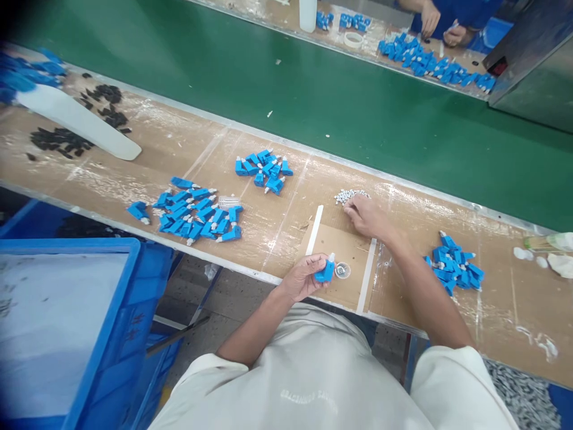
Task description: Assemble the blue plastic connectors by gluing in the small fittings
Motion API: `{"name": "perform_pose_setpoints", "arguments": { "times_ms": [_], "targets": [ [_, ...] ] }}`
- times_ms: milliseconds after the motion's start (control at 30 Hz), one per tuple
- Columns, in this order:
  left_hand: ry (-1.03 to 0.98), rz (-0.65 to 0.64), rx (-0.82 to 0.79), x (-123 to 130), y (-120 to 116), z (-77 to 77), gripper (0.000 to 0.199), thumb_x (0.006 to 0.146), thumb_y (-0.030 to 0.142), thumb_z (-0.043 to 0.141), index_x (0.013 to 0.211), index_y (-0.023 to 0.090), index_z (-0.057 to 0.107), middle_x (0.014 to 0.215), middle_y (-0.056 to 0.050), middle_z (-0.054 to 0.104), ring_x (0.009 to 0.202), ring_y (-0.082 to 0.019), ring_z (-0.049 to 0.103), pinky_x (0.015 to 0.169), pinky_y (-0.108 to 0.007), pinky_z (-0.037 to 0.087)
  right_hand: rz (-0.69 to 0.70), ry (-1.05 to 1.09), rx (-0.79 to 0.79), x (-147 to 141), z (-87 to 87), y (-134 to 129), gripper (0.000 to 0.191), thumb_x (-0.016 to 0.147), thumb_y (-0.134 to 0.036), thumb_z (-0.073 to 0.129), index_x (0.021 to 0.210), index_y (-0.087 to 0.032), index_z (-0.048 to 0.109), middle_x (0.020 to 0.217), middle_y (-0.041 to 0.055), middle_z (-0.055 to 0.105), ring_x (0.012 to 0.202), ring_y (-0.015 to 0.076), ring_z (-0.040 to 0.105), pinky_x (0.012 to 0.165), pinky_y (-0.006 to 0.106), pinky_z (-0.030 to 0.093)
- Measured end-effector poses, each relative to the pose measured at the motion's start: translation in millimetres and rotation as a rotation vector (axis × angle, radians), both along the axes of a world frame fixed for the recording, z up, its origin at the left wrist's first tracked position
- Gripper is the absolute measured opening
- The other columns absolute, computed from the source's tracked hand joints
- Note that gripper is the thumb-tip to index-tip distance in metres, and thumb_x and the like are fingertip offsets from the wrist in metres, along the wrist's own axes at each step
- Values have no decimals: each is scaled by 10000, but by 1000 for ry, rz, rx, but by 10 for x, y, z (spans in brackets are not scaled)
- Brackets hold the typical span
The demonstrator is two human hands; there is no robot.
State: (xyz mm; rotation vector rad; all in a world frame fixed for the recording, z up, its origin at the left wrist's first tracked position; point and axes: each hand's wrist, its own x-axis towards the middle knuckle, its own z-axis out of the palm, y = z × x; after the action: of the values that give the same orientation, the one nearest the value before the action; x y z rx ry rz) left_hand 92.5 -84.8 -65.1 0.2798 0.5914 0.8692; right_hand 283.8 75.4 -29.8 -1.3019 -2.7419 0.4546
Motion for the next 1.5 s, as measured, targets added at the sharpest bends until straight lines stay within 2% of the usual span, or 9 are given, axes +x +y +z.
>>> {"name": "perform_pose_setpoints", "arguments": {
  "times_ms": [100, 167, 300, 500, 667, 833, 1000, 1333, 1500],
  "targets": [
    [7, 77, -11, 1, 12, 13, 566, 569, 546, 939, 774, 132, 613, 681, 10, 622, 531, -62, 543, 491, -184, 463, -208, 646, -370, -23, 97, -315, 358, 979, -542, 569, 918, -198, 650, 807, 51, 703, 648, 158, 648, 593, 282, 546],
    [11, 131, -14, -2, 25, 34, 566, 565, 539, 943, 781, 128, 619, 710, 2, 637, 552, -66, 556, 500, -189, 473, -359, 993, -633, -65, 174, -555, 385, 811, -564, 788, 858, -198, 677, 763, 33, 705, 594, 138, 639, 528, 252, 537],
    [22, 185, 18, 4, 49, 95, 541, 599, 538, 928, 809, 131, 639, 664, 26, 606, 542, -69, 550, 504, -197, 479, -490, 1163, -850, -186, 315, -937, 368, 686, -477, 915, 784, -183, 716, 704, 26, 708, 538, 109, 626, 460, 202, 514],
    [86, 211, 57, 46, 43, 168, 563, 572, 579, 921, 747, 141, 613, 578, 34, 586, 472, -74, 549, 427, -177, 429, -537, 1217, -912, -294, 419, -1208, 347, 710, -463, 906, 762, -171, 727, 697, 28, 705, 546, 101, 629, 470, 186, 524],
    [108, 165, 16, 46, 3, 326, 556, 566, 582, 904, 665, 156, 560, 536, 44, 566, 404, -51, 506, 375, -154, 395, -495, 1185, -736, -300, 430, -1350, 344, 799, -506, 830, 792, -183, 711, 672, 15, 663, 568, 122, 622, 488, 221, 529],
    [55, 2, -150, 28, 11, 509, 421, 609, 423, 876, 632, 151, 555, 506, 44, 557, 337, -23, 427, 308, -140, 299, -266, 1099, -357, -229, 422, -1378, 207, 923, -400, 721, 856, -204, 715, 761, 26, 629, 612, 133, 577, 514, 258, 491],
    [-2, -61, -238, 28, 8, 546, 315, 699, 329, 829, 644, 143, 581, 498, 41, 577, 320, -17, 410, 307, -126, 312, -55, 958, -159, -161, 432, -1341, 139, 974, -320, 658, 897, -222, 720, 758, 36, 626, 692, 169, 570, 610, 307, 471],
    [-27, -54, -336, 23, 0, 528, 254, 777, 229, 799, 679, 128, 588, 507, 52, 547, 341, 0, 399, 324, -91, 316, 196, 712, 97, -69, 506, -1307, 148, 971, -119, 597, 1025, -207, 703, 832, 67, 676, 755, 187, 614, 664, 319, 489],
    [-21, -81, -382, 13, 22, 521, 240, 817, 201, 779, 691, 121, 591, 543, 43, 551, 383, 1, 418, 336, -77, 320, 236, 644, 84, -26, 558, -1274, 208, 956, -115, 602, 1023, -249, 746, 832, 65, 707, 738, 191, 627, 644, 318, 505]
  ]
}}
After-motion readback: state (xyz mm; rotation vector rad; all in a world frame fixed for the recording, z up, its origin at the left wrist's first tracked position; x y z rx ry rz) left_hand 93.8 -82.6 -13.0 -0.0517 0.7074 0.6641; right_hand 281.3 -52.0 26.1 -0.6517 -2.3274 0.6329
